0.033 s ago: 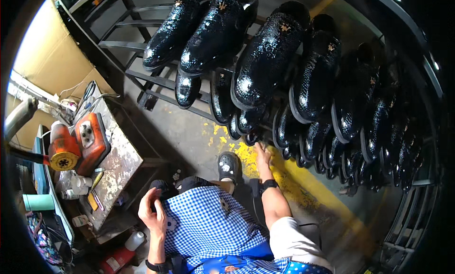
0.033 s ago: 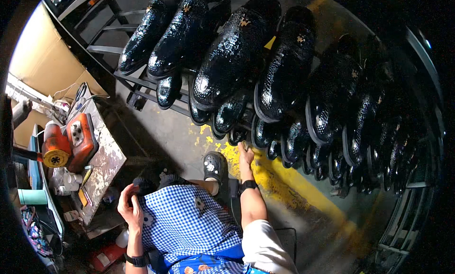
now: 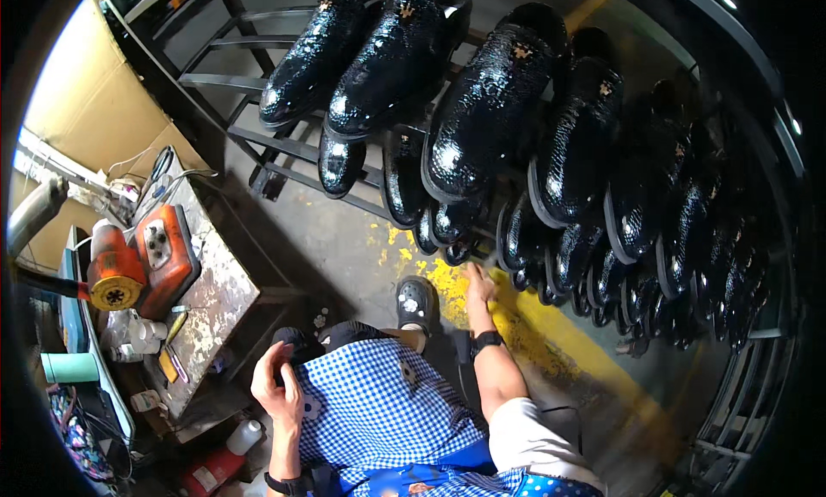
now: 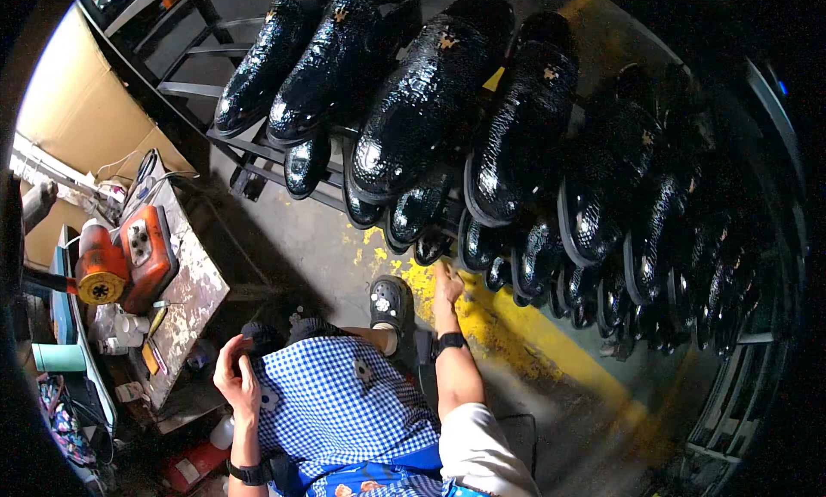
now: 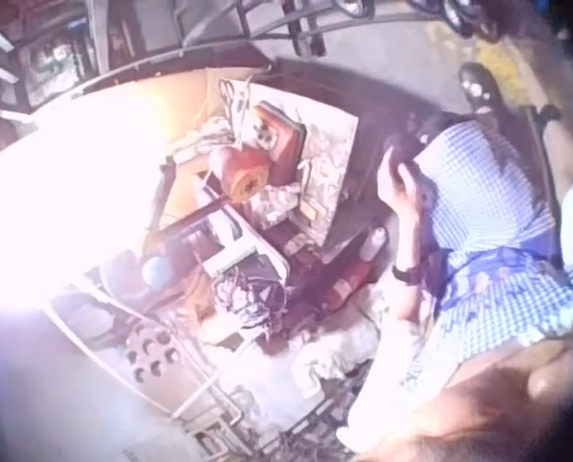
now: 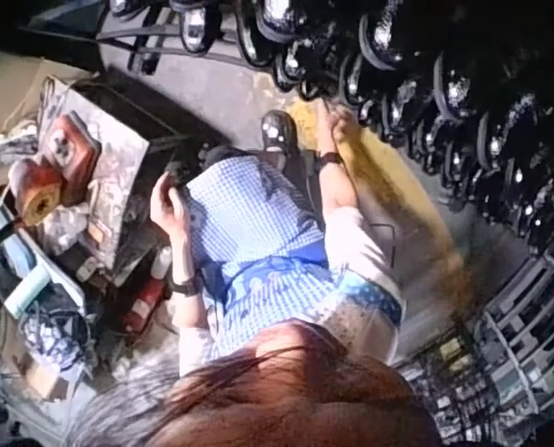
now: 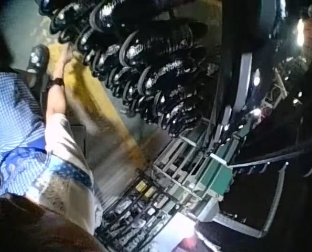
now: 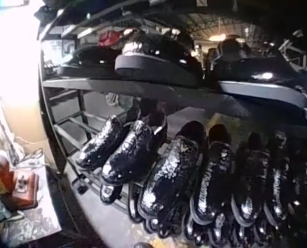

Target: Cleaning and buffing finished shoes from a production rack using a brush tool.

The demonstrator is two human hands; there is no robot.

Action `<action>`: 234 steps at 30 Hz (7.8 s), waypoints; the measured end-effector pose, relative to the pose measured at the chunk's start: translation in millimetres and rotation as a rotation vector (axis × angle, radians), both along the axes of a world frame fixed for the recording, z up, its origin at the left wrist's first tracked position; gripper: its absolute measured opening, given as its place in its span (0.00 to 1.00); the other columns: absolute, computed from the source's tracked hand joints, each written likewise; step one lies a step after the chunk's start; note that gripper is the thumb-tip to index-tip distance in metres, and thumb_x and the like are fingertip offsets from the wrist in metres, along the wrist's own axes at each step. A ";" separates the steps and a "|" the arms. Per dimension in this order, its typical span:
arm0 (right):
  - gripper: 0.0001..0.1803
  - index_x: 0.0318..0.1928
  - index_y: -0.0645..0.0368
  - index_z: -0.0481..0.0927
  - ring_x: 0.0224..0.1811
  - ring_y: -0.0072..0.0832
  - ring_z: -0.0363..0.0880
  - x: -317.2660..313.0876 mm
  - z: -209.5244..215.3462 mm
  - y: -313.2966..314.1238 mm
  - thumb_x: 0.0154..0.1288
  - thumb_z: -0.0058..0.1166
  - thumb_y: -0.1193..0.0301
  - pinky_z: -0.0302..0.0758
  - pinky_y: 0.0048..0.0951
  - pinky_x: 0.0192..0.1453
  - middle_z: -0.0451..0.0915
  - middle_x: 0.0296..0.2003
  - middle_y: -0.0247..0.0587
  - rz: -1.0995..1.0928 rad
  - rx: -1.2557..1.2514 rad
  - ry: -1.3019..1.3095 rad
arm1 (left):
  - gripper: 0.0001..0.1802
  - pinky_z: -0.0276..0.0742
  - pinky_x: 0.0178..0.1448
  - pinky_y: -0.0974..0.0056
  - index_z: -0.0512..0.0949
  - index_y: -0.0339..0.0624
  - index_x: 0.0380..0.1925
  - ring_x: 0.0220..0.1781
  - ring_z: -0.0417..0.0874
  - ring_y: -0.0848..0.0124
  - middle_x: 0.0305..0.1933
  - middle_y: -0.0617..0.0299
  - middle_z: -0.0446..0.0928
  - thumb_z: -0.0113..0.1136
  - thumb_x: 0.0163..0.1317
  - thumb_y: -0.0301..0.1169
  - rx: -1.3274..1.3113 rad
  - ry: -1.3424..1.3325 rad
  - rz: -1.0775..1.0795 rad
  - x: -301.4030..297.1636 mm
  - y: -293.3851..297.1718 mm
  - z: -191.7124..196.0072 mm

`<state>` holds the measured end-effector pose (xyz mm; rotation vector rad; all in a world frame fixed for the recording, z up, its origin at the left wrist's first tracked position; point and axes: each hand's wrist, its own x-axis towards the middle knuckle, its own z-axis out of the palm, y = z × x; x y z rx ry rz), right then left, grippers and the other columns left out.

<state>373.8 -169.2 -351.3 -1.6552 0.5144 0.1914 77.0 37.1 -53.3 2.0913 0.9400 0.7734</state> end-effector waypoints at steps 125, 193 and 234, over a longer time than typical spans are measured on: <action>0.19 0.43 0.68 0.75 0.36 0.22 0.74 -255.9 328.4 -0.5 0.52 0.59 0.69 0.70 0.23 0.45 0.77 0.38 0.38 0.893 0.400 0.039 | 0.03 0.69 0.30 0.76 0.77 0.36 0.23 0.24 0.73 0.82 0.21 0.68 0.74 0.60 0.47 0.24 -0.943 -0.297 -0.110 -87.6 -23.5 22.2; 0.27 0.65 0.60 0.52 0.25 0.12 0.59 -202.2 393.2 39.7 0.68 0.37 0.68 0.61 0.14 0.30 0.66 0.32 0.32 1.107 0.146 -0.361 | 0.16 0.73 0.50 0.68 0.71 0.36 0.49 0.45 0.77 0.73 0.45 0.60 0.76 0.51 0.62 0.31 -1.547 -0.702 -0.030 -109.8 -48.5 93.6; 0.21 0.49 0.58 0.76 0.23 0.36 0.74 -243.9 343.8 39.8 0.51 0.55 0.81 0.71 0.31 0.26 0.73 0.26 0.43 1.351 -0.430 -1.343 | 0.21 0.67 0.59 0.64 0.68 0.34 0.52 0.51 0.75 0.67 0.52 0.56 0.73 0.35 0.68 0.38 -1.512 -1.166 0.042 -76.4 -62.9 9.4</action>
